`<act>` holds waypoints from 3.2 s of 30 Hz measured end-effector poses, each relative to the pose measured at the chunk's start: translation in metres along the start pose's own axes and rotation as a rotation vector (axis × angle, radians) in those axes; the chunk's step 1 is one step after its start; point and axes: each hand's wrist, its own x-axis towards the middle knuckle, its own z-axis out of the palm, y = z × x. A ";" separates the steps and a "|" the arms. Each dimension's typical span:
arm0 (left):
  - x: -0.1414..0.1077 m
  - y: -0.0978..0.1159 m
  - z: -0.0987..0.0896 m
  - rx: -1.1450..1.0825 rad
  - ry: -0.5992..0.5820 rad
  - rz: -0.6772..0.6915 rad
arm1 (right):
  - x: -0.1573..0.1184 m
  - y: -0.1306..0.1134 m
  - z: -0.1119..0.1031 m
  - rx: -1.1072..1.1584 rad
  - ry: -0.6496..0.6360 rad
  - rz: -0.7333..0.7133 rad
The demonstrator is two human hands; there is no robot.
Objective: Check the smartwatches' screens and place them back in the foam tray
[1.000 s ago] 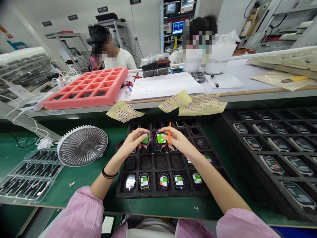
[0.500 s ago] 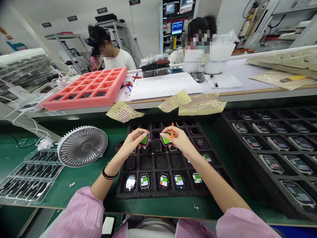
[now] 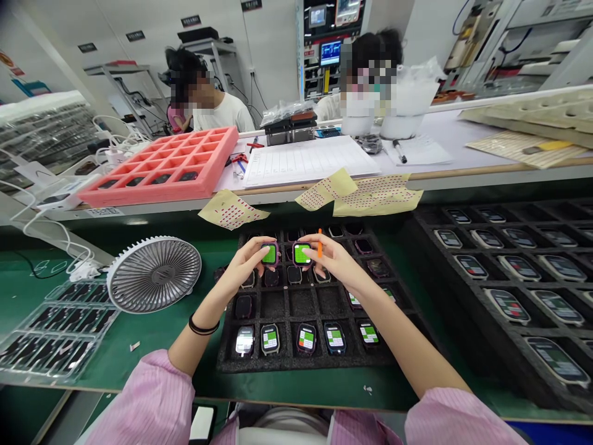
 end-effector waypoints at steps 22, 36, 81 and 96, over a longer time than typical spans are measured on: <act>-0.011 0.006 0.003 0.135 -0.090 0.137 | -0.005 -0.009 0.001 -0.054 -0.034 -0.022; -0.018 0.002 0.017 0.900 0.019 0.632 | -0.026 -0.006 0.030 -0.243 -0.049 -0.048; -0.027 0.018 0.020 0.554 0.123 0.517 | -0.052 -0.031 0.016 -0.173 0.202 -0.614; -0.029 0.015 0.024 0.538 0.163 0.499 | -0.051 -0.028 0.014 -0.517 0.190 -0.735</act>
